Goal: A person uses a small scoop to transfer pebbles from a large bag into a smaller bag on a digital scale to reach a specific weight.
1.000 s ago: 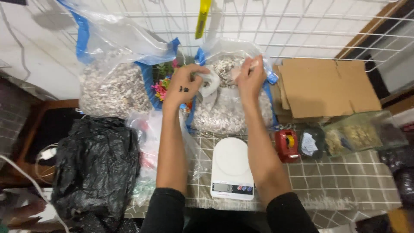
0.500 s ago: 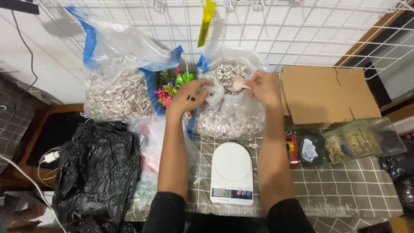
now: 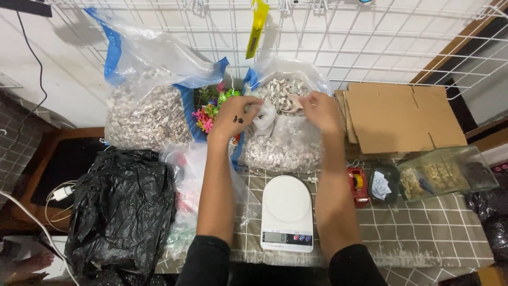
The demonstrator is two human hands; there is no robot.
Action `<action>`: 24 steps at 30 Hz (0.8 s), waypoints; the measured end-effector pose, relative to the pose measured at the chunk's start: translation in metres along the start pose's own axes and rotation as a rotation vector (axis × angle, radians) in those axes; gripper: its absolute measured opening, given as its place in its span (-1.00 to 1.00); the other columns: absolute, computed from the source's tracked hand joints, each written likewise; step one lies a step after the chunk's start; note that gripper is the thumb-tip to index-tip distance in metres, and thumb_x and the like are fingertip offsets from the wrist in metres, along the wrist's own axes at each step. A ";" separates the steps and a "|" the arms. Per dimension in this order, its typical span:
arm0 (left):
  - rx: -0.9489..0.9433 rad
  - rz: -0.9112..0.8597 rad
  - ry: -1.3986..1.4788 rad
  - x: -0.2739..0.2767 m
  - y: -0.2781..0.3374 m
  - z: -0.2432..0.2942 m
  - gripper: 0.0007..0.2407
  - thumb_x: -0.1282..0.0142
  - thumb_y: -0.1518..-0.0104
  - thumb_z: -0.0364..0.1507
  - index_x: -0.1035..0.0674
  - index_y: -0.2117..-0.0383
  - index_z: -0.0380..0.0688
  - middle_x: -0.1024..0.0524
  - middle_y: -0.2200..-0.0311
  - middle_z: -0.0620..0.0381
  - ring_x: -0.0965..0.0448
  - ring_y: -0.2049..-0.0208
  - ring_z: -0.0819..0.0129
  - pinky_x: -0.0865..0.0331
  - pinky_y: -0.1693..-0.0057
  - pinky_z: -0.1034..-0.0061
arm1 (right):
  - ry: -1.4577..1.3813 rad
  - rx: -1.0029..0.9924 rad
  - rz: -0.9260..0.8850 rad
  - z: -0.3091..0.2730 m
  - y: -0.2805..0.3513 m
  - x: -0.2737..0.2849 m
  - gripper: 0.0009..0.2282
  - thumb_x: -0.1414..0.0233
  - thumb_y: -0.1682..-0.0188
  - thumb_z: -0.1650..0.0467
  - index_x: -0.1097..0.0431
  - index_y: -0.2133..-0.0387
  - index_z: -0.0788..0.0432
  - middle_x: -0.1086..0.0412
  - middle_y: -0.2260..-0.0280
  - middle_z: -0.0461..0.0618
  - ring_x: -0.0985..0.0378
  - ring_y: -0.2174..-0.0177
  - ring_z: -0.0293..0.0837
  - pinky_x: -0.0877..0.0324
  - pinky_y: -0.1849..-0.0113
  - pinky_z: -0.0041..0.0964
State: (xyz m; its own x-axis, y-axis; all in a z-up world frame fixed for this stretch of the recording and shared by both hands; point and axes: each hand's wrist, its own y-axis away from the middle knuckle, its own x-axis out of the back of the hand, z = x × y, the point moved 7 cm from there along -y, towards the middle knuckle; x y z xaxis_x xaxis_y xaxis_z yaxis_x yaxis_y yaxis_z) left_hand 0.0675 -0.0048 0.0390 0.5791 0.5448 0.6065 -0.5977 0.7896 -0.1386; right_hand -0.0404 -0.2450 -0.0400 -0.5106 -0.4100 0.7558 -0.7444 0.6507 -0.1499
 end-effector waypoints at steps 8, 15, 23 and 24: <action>0.036 0.028 -0.040 -0.001 -0.001 0.000 -0.78 -0.02 -0.28 -0.50 -0.67 0.05 -0.25 -0.65 0.22 -0.26 -0.68 0.42 -0.09 -0.57 0.21 0.18 | 0.063 0.006 0.049 -0.005 0.017 0.048 -0.77 -0.10 0.00 0.19 -0.56 0.37 0.06 -0.49 0.35 0.26 -0.55 0.17 0.38 -0.44 0.12 0.14; -0.008 0.061 0.003 0.001 0.002 0.021 -0.78 -0.02 -0.29 -0.49 -0.66 0.02 -0.18 -0.65 0.19 -0.22 -0.68 0.48 0.16 -0.57 0.25 0.28 | -0.002 -0.056 0.069 -0.009 0.027 0.073 -0.75 -0.14 0.00 0.14 -0.55 0.36 0.04 -0.49 0.40 0.15 -0.57 0.21 0.28 -0.44 0.14 0.09; -0.063 0.086 0.083 -0.004 0.001 0.030 -0.75 -0.01 -0.28 -0.56 -0.64 -0.04 -0.18 -0.67 0.31 -0.23 -0.59 0.64 0.25 -0.47 0.40 0.42 | -0.031 -0.122 0.141 -0.035 0.051 0.113 -0.76 -0.13 -0.03 0.14 -0.54 0.37 0.02 -0.48 0.40 0.17 -0.55 0.20 0.27 -0.41 0.15 0.08; -0.067 0.103 0.085 -0.004 0.001 0.029 -0.74 -0.01 -0.27 -0.56 -0.64 -0.04 -0.17 -0.67 0.31 -0.20 -0.58 0.66 0.29 -0.47 0.41 0.43 | -0.054 -0.144 0.157 -0.040 0.056 0.121 -0.77 -0.13 -0.04 0.15 -0.54 0.35 0.02 -0.49 0.39 0.15 -0.55 0.18 0.24 -0.40 0.15 0.06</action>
State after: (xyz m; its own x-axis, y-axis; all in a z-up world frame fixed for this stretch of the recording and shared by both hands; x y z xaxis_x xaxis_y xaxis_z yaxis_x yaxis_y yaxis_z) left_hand 0.0483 -0.0146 0.0587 0.5628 0.6438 0.5184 -0.6200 0.7436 -0.2503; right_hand -0.1267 -0.2319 0.0684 -0.6407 -0.3272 0.6946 -0.5867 0.7922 -0.1680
